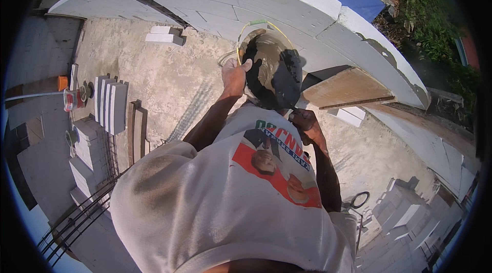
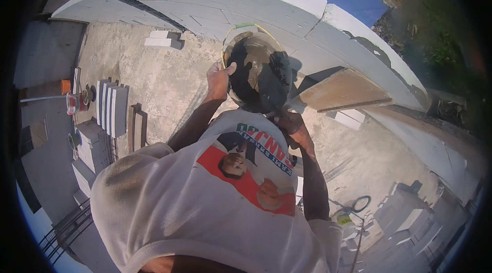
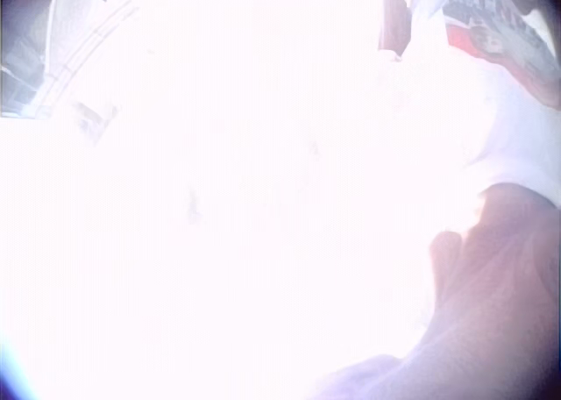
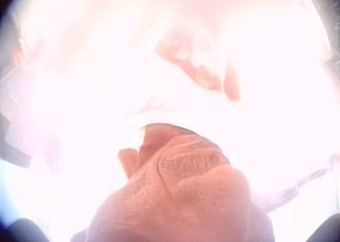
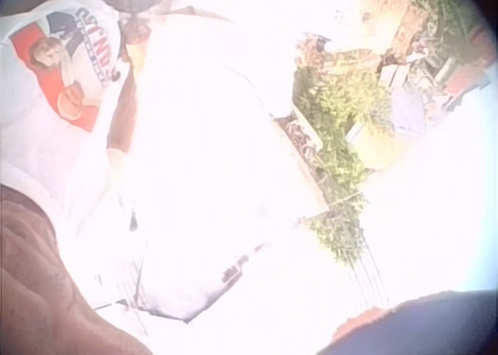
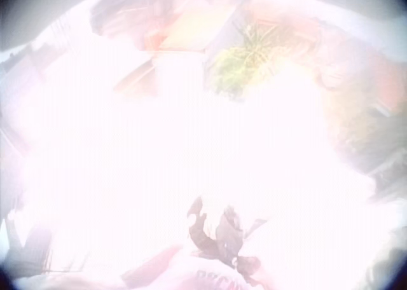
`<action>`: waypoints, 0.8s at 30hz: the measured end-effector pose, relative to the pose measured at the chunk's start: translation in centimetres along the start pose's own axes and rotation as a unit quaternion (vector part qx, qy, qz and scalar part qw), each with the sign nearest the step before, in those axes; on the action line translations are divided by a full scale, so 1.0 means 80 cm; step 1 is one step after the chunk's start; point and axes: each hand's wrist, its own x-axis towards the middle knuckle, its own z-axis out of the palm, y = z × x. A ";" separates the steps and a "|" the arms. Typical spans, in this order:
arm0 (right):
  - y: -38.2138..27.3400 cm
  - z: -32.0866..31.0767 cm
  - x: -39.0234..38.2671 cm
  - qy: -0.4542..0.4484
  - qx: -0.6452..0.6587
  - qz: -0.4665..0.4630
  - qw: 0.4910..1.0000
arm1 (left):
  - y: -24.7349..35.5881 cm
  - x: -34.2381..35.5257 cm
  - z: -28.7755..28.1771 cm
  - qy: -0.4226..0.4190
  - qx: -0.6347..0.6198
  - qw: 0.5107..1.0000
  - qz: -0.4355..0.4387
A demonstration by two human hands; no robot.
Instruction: The person scoops mortar from a bucket using a trowel and applies it to the top of a white block wall. They then pick up white rectangular tiles, place them onto the mortar, and use a hammer to tap them into position. This process is repeated multiple times along the wall.
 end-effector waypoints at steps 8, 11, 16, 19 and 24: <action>-0.144 -0.093 -0.085 0.267 -0.306 -0.196 0.892 | -0.015 0.001 -0.038 0.060 0.063 0.996 -0.004; -0.214 -0.113 -0.108 0.423 -0.569 -0.242 0.663 | -0.027 0.011 -0.051 0.072 0.093 0.993 -0.013; -0.243 -0.169 -0.088 0.447 -0.768 -0.119 0.443 | -0.037 0.010 -0.069 0.070 0.074 0.995 -0.003; -0.232 -0.216 -0.099 0.468 -0.757 -0.051 0.454 | -0.036 0.004 -0.078 0.080 0.039 0.996 0.000; -0.188 -0.357 -0.143 0.494 -0.720 0.068 0.483 | -0.018 -0.013 -0.055 0.032 0.028 0.999 -0.013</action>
